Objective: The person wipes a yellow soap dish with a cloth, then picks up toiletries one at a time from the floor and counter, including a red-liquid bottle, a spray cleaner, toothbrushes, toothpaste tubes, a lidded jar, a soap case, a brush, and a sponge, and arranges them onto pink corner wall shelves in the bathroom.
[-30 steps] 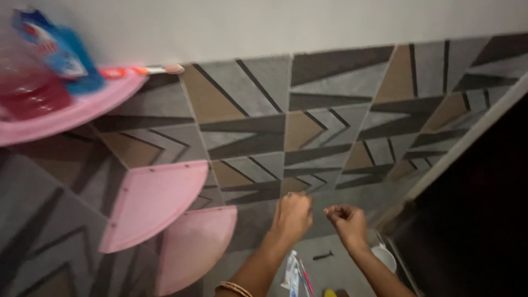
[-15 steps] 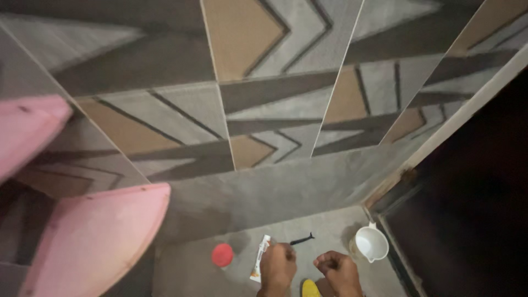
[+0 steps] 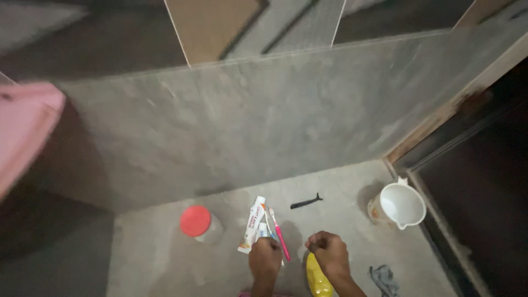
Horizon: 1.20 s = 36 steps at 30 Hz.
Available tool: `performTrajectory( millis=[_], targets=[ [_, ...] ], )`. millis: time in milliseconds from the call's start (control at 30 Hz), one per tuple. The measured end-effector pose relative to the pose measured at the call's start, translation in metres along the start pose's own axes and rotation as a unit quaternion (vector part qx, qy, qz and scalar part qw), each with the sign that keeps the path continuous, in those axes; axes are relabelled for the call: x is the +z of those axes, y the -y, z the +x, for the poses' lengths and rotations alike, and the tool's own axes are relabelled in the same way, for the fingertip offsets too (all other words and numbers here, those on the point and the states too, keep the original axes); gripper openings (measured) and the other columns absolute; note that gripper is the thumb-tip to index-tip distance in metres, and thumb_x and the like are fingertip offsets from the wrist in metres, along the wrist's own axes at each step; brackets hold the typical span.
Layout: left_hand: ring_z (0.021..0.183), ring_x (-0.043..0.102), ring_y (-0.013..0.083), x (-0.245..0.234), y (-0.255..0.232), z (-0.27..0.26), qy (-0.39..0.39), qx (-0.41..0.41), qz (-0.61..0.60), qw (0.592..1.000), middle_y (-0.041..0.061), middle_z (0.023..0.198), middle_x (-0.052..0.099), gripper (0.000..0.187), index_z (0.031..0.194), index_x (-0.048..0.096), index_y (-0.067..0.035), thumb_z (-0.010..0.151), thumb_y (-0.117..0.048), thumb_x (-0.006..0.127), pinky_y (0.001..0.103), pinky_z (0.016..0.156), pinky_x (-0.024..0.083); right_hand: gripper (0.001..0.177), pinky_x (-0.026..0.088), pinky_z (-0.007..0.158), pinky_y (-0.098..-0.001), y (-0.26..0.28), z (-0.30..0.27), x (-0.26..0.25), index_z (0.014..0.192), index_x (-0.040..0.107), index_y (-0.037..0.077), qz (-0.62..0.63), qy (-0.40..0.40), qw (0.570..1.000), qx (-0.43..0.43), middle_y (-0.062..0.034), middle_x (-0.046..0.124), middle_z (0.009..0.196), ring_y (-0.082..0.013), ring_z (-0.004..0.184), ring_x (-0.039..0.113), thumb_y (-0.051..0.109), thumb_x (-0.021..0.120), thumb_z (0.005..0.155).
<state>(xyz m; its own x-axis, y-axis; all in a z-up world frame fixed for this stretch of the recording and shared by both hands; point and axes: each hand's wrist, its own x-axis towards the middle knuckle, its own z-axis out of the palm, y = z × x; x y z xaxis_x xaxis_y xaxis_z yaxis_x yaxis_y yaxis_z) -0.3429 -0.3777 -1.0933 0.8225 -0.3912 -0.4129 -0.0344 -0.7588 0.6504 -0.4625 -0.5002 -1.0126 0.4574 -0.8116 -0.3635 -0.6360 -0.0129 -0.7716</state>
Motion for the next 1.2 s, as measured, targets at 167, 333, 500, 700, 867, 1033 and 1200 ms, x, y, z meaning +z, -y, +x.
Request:
performTrajectory(
  millis=[167,333,500,700,867,1033,1200],
  targets=[
    [0.092,0.074,0.0349,0.081,0.052,0.058,-0.015,0.022,-0.054,0.998,0.016,0.093,0.077,0.016,0.091,0.082,-0.011,0.079,-0.015,0.072,0.042,0.087,0.057,0.025,0.057,0.085,-0.0343,-0.062,0.045,0.054,0.102,0.078,0.014,-0.127,0.012,0.990,0.067,-0.0038,0.081,0.093,-0.0220,0.091,0.077,0.025,0.082,0.079],
    [0.093,0.073,0.0348,0.137,0.083,0.109,-0.042,0.010,-0.093,0.995,0.014,0.094,0.076,0.019,0.092,0.078,-0.009,0.075,-0.010,0.071,0.041,0.086,0.055,0.029,0.059,0.085,-0.0361,-0.124,0.085,0.115,0.096,0.079,0.009,-0.143,-0.016,0.990,-0.002,-0.0098,0.082,0.093,-0.0257,0.091,0.079,0.025,0.083,0.073],
    [0.096,0.071,0.0367,0.155,0.088,0.123,-0.016,0.011,-0.079,0.997,0.018,0.095,0.074,0.025,0.092,0.074,-0.004,0.073,-0.020,0.079,0.042,0.087,0.055,0.027,0.058,0.088,-0.0417,-0.150,0.107,0.151,0.099,0.077,0.012,-0.239,0.038,0.970,0.025,-0.0137,0.077,0.099,-0.0332,0.099,0.074,0.021,0.078,0.074],
    [0.098,0.069,0.0392,0.178,0.090,0.132,-0.042,0.026,-0.089,0.995,0.019,0.098,0.073,0.023,0.094,0.075,-0.007,0.080,-0.024,0.073,0.046,0.088,0.053,0.019,0.054,0.088,-0.0509,-0.175,0.118,0.176,0.103,0.069,0.014,-0.318,-0.029,0.942,-0.101,-0.0149,0.073,0.106,-0.0387,0.104,0.068,0.022,0.064,0.087],
    [0.092,0.072,0.0368,0.183,0.086,0.133,-0.014,-0.003,-0.081,0.997,0.016,0.092,0.075,0.020,0.085,0.077,-0.006,0.083,-0.025,0.069,0.045,0.086,0.055,0.015,0.055,0.085,-0.0504,-0.176,0.123,0.168,0.093,0.073,0.011,-0.260,-0.041,0.963,-0.052,-0.0162,0.074,0.098,-0.0394,0.099,0.070,0.022,0.069,0.084],
    [0.079,0.077,0.0292,0.126,0.042,0.097,0.023,0.007,-0.153,0.988,0.013,0.085,0.079,0.015,0.085,0.081,-0.008,0.079,-0.014,0.069,0.038,0.077,0.059,0.016,0.057,0.080,-0.0465,-0.123,0.098,0.123,0.090,0.077,0.010,-0.203,-0.051,0.976,-0.064,-0.0163,0.076,0.088,-0.0373,0.089,0.072,0.021,0.075,0.079],
    [0.074,0.077,0.0179,0.018,-0.045,0.051,-0.038,0.079,-0.304,0.949,0.010,0.082,0.081,0.019,0.091,0.081,-0.004,0.075,-0.013,0.078,0.030,0.072,0.057,0.021,0.058,0.077,-0.0421,-0.018,0.055,0.054,0.091,0.077,0.010,-0.193,-0.054,0.975,-0.097,-0.0118,0.078,0.084,-0.0312,0.084,0.075,0.021,0.080,0.074]
  ],
)
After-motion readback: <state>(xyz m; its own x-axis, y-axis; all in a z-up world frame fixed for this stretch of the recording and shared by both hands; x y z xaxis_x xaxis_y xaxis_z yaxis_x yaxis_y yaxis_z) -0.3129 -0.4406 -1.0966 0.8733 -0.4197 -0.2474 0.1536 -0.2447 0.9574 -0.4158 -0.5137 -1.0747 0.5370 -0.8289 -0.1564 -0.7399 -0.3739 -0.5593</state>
